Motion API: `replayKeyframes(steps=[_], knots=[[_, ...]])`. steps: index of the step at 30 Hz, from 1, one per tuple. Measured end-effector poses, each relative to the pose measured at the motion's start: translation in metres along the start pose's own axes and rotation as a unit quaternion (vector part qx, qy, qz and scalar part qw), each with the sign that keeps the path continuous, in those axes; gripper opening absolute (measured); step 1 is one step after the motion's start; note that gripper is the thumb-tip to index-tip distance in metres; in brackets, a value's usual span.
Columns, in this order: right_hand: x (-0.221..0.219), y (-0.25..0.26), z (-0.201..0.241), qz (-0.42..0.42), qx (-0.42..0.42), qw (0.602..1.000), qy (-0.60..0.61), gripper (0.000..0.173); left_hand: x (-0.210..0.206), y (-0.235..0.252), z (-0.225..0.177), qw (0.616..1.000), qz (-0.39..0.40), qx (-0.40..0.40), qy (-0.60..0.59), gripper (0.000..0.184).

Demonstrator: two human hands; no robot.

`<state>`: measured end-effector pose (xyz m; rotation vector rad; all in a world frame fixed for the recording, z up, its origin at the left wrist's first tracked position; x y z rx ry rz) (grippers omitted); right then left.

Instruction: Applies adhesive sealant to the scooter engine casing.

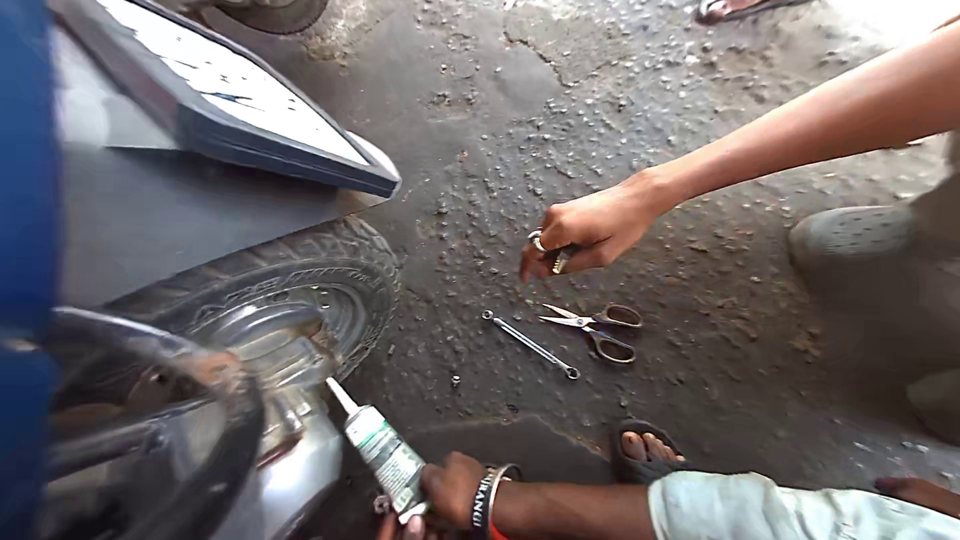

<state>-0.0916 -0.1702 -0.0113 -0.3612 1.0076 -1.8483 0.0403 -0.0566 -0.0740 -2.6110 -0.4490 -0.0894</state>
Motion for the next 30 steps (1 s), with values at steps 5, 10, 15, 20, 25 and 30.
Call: replayKeyframes(steps=[5, 10, 15, 20, 25, 30], knots=[[-0.003, 0.016, -0.008, -0.021, -0.052, 0.998, 0.024, 0.044, -0.001, 0.006, -0.001, 0.994, -0.007, 0.104, 0.045, 0.02], [-0.028, 0.081, -0.053, -0.007, -0.015, 0.999, -0.035, 0.051, -0.017, 0.008, 0.0, 0.976, -0.019, 0.215, 0.003, 0.023], [-0.038, 0.082, -0.038, 0.072, 0.075, 0.981, -0.163, 0.029, -0.02, 0.004, 0.006, 0.958, -0.092, 0.252, -0.1, 0.034], [-0.025, 0.063, -0.047, 0.003, 0.068, 0.987, -0.145, 0.048, -0.015, 0.001, 0.009, 0.943, -0.104, 0.285, -0.133, 0.036], [-0.026, 0.061, -0.044, -0.031, 0.138, 0.972, -0.19, 0.043, -0.019, 0.001, 0.01, 0.941, -0.088, 0.289, -0.154, 0.036], [-0.029, 0.059, -0.046, -0.012, 0.195, 0.968, -0.16, 0.044, -0.02, 0.0, 0.01, 0.942, -0.053, 0.273, -0.189, 0.044]])
Point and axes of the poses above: each hand's wrist, its own y-axis towards the middle knuckle, its own x-axis out of the back of the hand, z = x × y, the point moved 9 cm from there along y, towards the middle knuckle, and after that the axes turned 8 degrees about y, right-handed, at the moved point
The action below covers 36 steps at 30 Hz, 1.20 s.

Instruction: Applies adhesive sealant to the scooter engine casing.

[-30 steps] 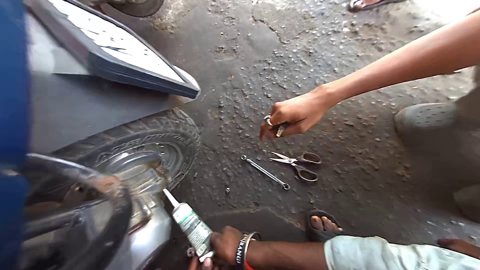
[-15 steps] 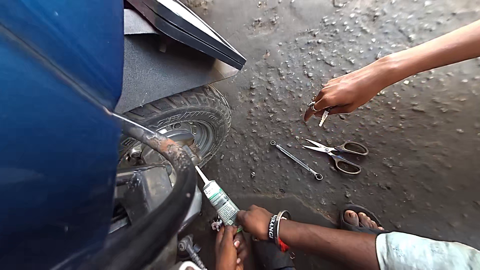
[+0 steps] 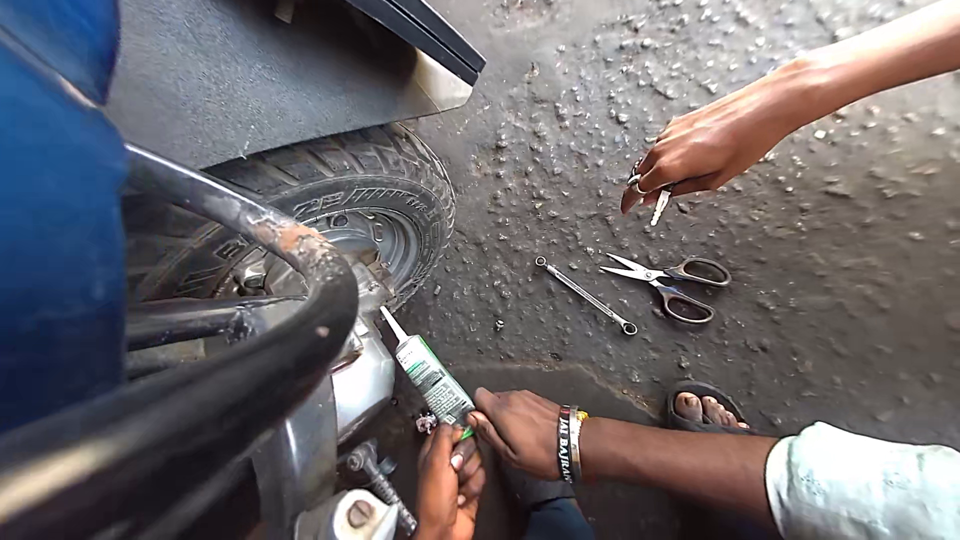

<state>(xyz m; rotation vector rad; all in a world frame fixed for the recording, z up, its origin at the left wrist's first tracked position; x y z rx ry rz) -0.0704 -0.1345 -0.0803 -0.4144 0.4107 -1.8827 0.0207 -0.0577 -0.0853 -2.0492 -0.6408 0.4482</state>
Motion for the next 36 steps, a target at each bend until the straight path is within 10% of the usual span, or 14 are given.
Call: replayKeyframes(steps=[6, 17, 32, 36], knots=[[0.002, 0.002, -0.003, -0.104, 0.006, 0.994, 0.032, 0.042, -0.005, 0.0, -0.002, 1.0, -0.008, -0.002, 0.022, 0.047], [-0.008, 0.001, -0.015, -0.154, -0.045, 0.955, 0.251, 0.038, 0.005, -0.004, -0.025, 0.911, 0.037, -0.274, 0.306, 0.032], [-0.009, 0.008, -0.012, -0.131, -0.035, 0.961, 0.242, 0.042, -0.002, -0.004, -0.013, 0.976, -0.049, -0.18, 0.113, 0.031], [0.008, -0.001, 0.001, -0.127, 0.042, 0.99, 0.047, 0.043, -0.001, -0.004, -0.012, 0.982, -0.05, -0.158, 0.093, 0.034]])
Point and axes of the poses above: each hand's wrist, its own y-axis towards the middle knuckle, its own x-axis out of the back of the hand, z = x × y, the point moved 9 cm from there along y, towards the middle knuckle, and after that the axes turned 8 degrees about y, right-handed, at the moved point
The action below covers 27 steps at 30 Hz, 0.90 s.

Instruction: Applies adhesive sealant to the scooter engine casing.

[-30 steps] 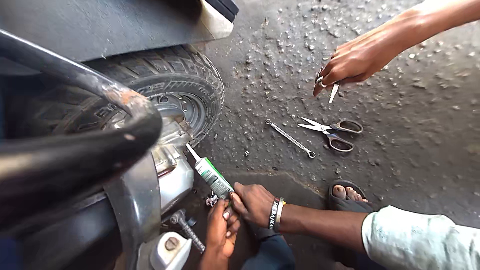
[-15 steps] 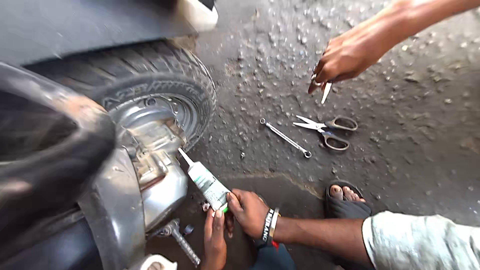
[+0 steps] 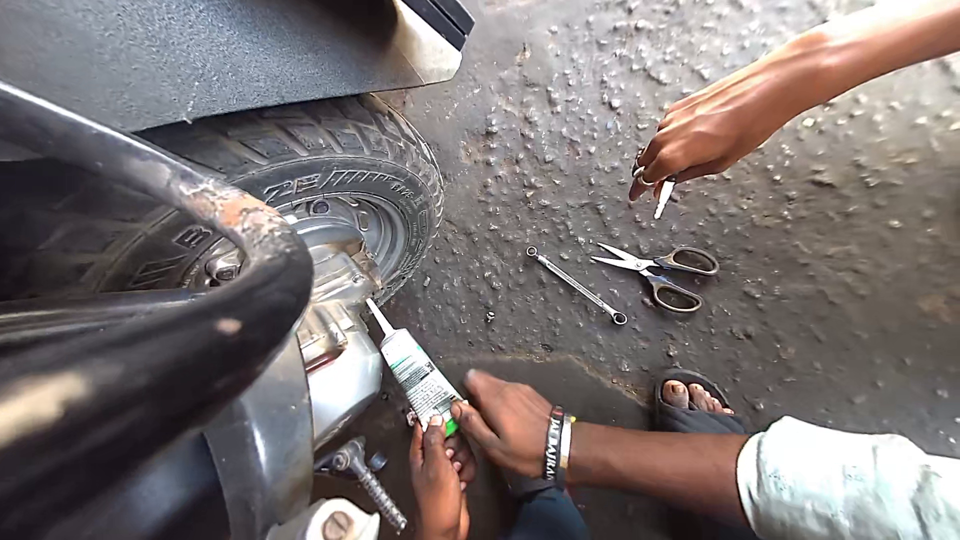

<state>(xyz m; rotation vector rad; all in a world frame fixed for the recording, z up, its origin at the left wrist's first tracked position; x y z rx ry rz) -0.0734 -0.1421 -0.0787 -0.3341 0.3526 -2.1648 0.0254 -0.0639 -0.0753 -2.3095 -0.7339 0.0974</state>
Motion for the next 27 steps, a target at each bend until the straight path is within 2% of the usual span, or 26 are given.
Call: replayKeyframes(steps=[1, 2, 4, 6, 8, 10, 13, 15, 17, 20, 24, 27], knots=[[0.007, -0.003, 0.011, -0.019, 0.079, 0.994, -0.08, 0.042, 0.0, 0.0, 0.0, 1.0, -0.003, 0.003, 0.001, 0.034], [0.011, -0.009, 0.024, -0.047, 0.181, 0.969, -0.159, 0.037, 0.001, 0.0, -0.001, 1.0, -0.005, 0.005, 0.002, 0.034], [0.007, -0.02, 0.043, -0.075, 0.347, 0.895, -0.272, 0.024, 0.0, -0.001, -0.001, 1.0, -0.002, -0.001, 0.009, 0.036], [0.004, -0.025, 0.051, -0.096, 0.395, 0.856, -0.319, 0.017, 0.001, 0.0, 0.001, 1.0, 0.003, -0.003, 0.025, 0.037], [0.003, -0.026, 0.06, -0.116, 0.393, 0.847, -0.339, 0.017, 0.004, 0.003, 0.003, 1.0, -0.006, -0.005, 0.023, 0.04], [0.003, -0.026, 0.067, -0.121, 0.378, 0.856, -0.331, 0.018, 0.007, 0.002, 0.002, 0.999, -0.01, -0.015, 0.033, 0.041], [0.012, -0.017, 0.065, -0.113, 0.326, 0.902, -0.261, 0.011, 0.001, 0.004, -0.005, 0.994, 0.049, -0.079, 0.061, 0.031], [0.015, -0.01, 0.064, -0.089, 0.289, 0.922, -0.24, 0.009, -0.001, 0.005, -0.01, 0.984, 0.104, -0.132, 0.054, 0.037], [0.014, -0.005, 0.063, -0.046, 0.247, 0.941, -0.227, 0.01, -0.001, 0.007, -0.013, 0.976, 0.122, -0.175, 0.038, 0.041], [0.011, 0.003, 0.055, 0.034, 0.159, 0.967, -0.196, 0.013, -0.003, 0.009, -0.01, 0.968, 0.106, -0.221, 0.045, 0.026], [0.019, 0.013, 0.054, 0.0, 0.102, 0.977, -0.185, 0.009, -0.001, 0.007, -0.015, 0.965, 0.043, -0.246, 0.08, 0.026], [0.015, 0.018, 0.046, 0.028, 0.064, 0.989, -0.13, 0.013, 0.008, 0.002, -0.012, 0.965, -0.025, -0.23, 0.119, 0.03]])
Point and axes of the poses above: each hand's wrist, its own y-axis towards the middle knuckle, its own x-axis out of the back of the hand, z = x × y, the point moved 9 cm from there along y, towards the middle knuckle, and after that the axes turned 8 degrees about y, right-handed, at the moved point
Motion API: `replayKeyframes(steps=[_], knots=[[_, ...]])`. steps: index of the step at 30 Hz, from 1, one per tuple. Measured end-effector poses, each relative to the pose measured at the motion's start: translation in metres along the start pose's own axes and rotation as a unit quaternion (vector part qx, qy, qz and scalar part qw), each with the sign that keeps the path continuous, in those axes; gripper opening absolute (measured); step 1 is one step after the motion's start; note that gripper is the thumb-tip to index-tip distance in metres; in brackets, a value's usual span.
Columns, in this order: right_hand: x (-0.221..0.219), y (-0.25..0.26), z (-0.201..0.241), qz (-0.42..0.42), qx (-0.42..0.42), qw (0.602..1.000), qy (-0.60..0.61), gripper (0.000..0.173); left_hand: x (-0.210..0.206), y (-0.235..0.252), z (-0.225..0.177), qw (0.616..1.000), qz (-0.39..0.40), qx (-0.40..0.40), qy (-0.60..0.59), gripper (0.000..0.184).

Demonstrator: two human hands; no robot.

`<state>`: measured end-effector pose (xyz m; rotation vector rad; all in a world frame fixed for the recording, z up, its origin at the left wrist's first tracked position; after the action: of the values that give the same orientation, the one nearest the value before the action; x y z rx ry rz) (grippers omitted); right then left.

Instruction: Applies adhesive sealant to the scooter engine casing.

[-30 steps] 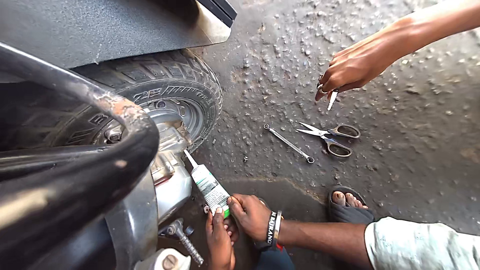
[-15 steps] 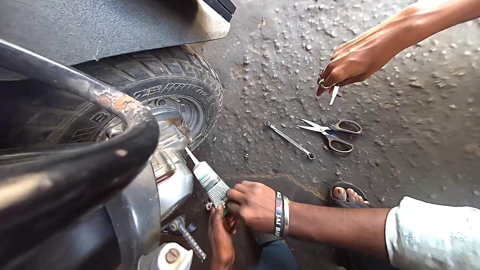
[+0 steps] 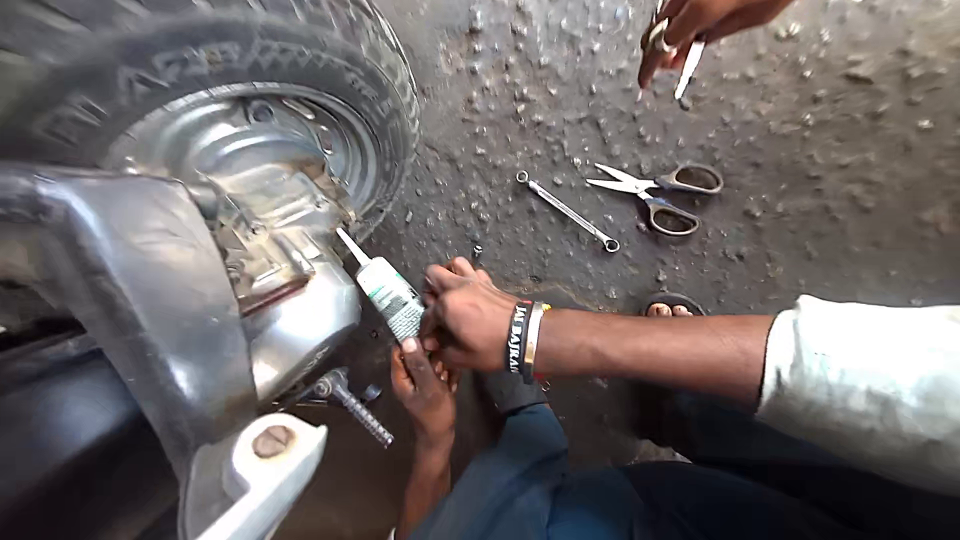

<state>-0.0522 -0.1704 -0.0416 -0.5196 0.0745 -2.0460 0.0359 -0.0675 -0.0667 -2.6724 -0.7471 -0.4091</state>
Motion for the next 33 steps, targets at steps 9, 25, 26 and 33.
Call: replayKeyframes(steps=[9, 25, 26, 33], knots=[[-0.018, -0.002, -0.044, -0.028, -0.231, 0.883, 0.407, 0.054, 0.015, 0.012, -0.017, 0.982, -0.161, -0.045, 0.086, 0.038], [-0.024, 0.003, -0.056, 0.081, -0.266, 0.917, 0.285, 0.04, -0.011, 0.012, 0.014, 0.961, 0.076, 0.257, -0.066, 0.056], [-0.024, 0.004, -0.057, 0.083, -0.269, 0.917, 0.282, 0.04, -0.013, 0.009, 0.013, 0.951, 0.091, 0.276, -0.104, 0.059], [-0.032, 0.001, -0.063, 0.059, -0.326, 0.868, 0.369, 0.033, -0.018, 0.008, 0.02, 0.905, 0.085, 0.365, -0.201, 0.053]])
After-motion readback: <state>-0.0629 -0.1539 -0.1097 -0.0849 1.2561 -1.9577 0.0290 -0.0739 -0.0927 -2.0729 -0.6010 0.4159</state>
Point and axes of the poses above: each hand's wrist, its own y-axis towards the middle knuckle, its own x-axis out of the back of the hand, z = x × y, the point moved 9 cm from there along y, towards the middle knuckle, and after that the axes turned 8 degrees about y, right-handed, at the moved point
